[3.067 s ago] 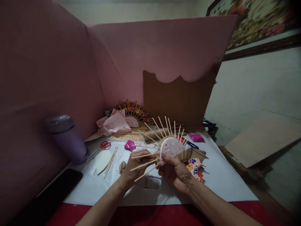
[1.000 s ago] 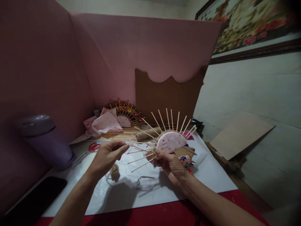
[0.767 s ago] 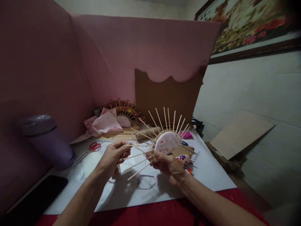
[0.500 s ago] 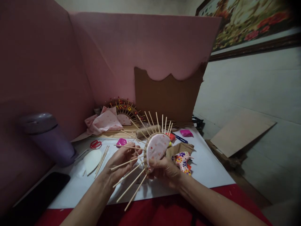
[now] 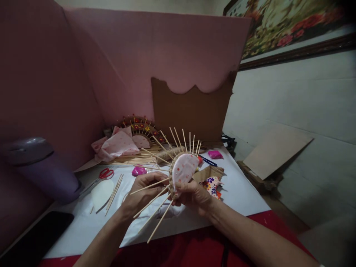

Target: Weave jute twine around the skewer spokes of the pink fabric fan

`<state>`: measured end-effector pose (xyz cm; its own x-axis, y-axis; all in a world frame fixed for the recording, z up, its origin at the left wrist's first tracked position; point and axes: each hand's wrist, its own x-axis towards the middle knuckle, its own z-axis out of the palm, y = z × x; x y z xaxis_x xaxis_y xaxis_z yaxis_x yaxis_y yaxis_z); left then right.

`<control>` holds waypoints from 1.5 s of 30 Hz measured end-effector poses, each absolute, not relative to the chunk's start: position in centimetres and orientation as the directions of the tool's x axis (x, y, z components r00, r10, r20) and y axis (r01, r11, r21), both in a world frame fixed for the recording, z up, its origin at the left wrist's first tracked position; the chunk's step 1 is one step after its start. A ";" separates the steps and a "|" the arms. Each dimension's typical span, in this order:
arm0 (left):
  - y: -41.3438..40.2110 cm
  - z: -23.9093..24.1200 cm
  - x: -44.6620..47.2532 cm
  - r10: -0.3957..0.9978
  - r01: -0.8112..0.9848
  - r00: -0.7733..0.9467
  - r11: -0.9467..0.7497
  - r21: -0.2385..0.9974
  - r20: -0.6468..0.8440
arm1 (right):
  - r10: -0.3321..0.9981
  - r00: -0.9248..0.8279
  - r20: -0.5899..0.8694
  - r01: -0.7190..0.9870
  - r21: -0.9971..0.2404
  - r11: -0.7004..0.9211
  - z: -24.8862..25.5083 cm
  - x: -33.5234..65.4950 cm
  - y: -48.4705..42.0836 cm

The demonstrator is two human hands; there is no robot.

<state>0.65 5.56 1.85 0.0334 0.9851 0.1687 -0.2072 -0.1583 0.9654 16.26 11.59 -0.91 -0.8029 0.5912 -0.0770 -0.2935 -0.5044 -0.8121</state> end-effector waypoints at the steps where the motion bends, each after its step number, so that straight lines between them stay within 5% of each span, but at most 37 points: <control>1: 5.6 1.8 0.7 0.982 -0.192 0.031 -0.176 0.966 0.185 | 0.584 -0.808 -0.078 -0.292 -0.808 -0.511 -1.0 16.3 11.6; 13: 5.6 1.3 0.4 0.988 -0.110 -0.002 -0.153 0.982 0.154 | 0.478 -0.867 -0.141 -0.186 -0.798 -0.574 -0.8 16.2 11.3; 28: 6.3 0.3 0.2 0.961 0.022 -0.058 -0.271 0.962 0.271 | 0.625 -0.746 -0.230 -0.305 -0.716 -0.628 -1.2 15.6 11.1; 45: 6.5 -0.3 0.3 0.974 -0.034 -0.133 -0.189 0.981 0.183 | 0.655 -0.716 -0.242 -0.309 -0.731 -0.609 -1.0 15.5 11.3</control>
